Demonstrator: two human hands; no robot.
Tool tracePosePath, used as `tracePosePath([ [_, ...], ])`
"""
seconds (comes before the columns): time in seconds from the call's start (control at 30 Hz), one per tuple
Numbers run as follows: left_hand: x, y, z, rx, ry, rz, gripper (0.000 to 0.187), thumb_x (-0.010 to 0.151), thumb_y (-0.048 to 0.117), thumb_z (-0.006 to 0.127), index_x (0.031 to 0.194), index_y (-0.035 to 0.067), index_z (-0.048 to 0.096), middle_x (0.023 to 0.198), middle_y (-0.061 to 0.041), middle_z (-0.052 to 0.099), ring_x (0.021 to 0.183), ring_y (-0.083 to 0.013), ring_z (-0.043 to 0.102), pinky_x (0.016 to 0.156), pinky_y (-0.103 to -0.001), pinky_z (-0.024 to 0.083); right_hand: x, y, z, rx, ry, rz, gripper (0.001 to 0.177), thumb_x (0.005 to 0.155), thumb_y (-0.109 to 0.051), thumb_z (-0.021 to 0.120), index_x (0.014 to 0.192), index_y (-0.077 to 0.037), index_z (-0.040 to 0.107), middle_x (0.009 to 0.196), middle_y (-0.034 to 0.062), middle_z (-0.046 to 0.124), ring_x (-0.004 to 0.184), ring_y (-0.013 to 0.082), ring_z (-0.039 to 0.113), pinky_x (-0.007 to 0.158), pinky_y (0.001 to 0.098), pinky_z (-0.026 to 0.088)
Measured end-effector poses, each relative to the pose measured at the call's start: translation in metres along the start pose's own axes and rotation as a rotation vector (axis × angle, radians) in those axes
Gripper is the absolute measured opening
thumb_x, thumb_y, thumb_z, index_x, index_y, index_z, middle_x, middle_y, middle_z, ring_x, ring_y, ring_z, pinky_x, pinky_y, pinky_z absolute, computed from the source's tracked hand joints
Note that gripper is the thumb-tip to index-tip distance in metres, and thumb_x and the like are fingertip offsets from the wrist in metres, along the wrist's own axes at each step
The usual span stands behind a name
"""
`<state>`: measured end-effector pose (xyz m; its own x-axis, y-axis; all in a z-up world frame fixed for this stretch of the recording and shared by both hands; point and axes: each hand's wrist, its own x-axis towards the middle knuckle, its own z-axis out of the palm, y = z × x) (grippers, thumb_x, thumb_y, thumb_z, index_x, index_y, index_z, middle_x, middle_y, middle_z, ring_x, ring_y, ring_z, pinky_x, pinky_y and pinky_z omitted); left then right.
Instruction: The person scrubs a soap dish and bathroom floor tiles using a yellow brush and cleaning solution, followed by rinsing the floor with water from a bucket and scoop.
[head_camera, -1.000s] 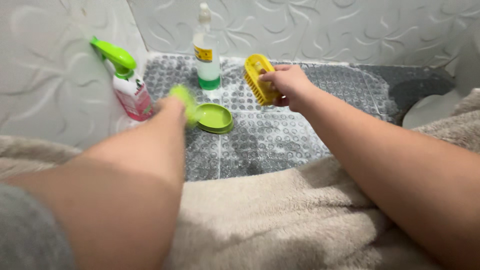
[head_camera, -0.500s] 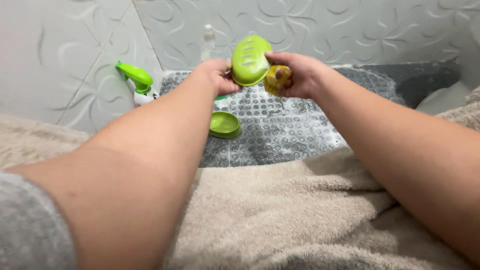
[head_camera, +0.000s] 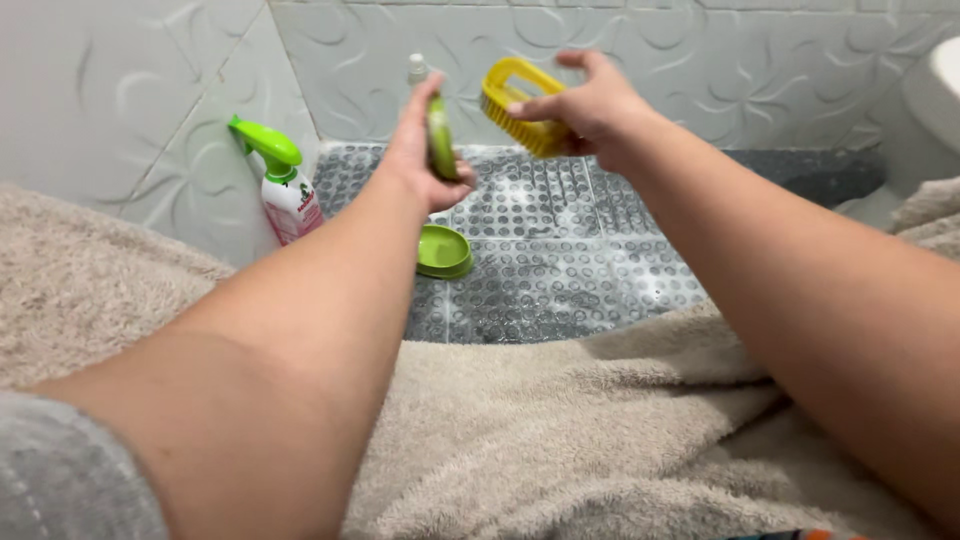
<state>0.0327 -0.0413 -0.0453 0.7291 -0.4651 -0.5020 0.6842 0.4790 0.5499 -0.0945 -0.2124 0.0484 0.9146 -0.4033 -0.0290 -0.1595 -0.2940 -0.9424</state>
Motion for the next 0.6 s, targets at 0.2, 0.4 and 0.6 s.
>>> tracePosePath([
  [0.2, 0.023, 0.005, -0.015, -0.014, 0.245, 0.025, 0.063, 0.072, 0.075, 0.071, 0.106, 0.022, 0.070, 0.105, -0.002, 0.061, 0.081, -0.0184, 0.045, 0.070, -0.031, 0.044, -0.010, 0.001, 0.024, 0.055, -0.176, -0.086, 0.065, 0.073, -0.020, 0.086, 0.134, -0.007, 0.065, 0.112, 0.0180, 0.076, 0.092, 0.0261, 0.078, 0.068, 0.0357, 0.068],
  [0.4, 0.047, -0.026, -0.001, 0.131, 0.193, 0.141, 0.069, 0.077, 0.067, 0.073, 0.122, 0.014, 0.068, 0.126, -0.009, 0.072, 0.112, -0.0241, 0.064, 0.101, -0.043, 0.048, -0.001, 0.017, 0.028, 0.185, -0.033, 0.056, 0.054, 0.077, -0.020, 0.084, 0.123, 0.002, 0.065, 0.105, 0.0209, 0.075, 0.081, 0.0272, 0.080, 0.059, 0.0353, 0.068],
  [0.6, 0.053, -0.004, -0.009, -0.054, 0.177, 0.232, 0.078, 0.077, 0.067, 0.073, 0.132, 0.013, 0.065, 0.135, -0.013, 0.065, 0.130, -0.0305, 0.061, 0.113, -0.048, 0.038, -0.002, 0.016, 0.032, 0.158, -0.032, 0.001, 0.049, 0.075, -0.020, 0.084, 0.117, 0.001, 0.069, 0.101, 0.0186, 0.076, 0.076, 0.0247, 0.078, 0.054, 0.0350, 0.065],
])
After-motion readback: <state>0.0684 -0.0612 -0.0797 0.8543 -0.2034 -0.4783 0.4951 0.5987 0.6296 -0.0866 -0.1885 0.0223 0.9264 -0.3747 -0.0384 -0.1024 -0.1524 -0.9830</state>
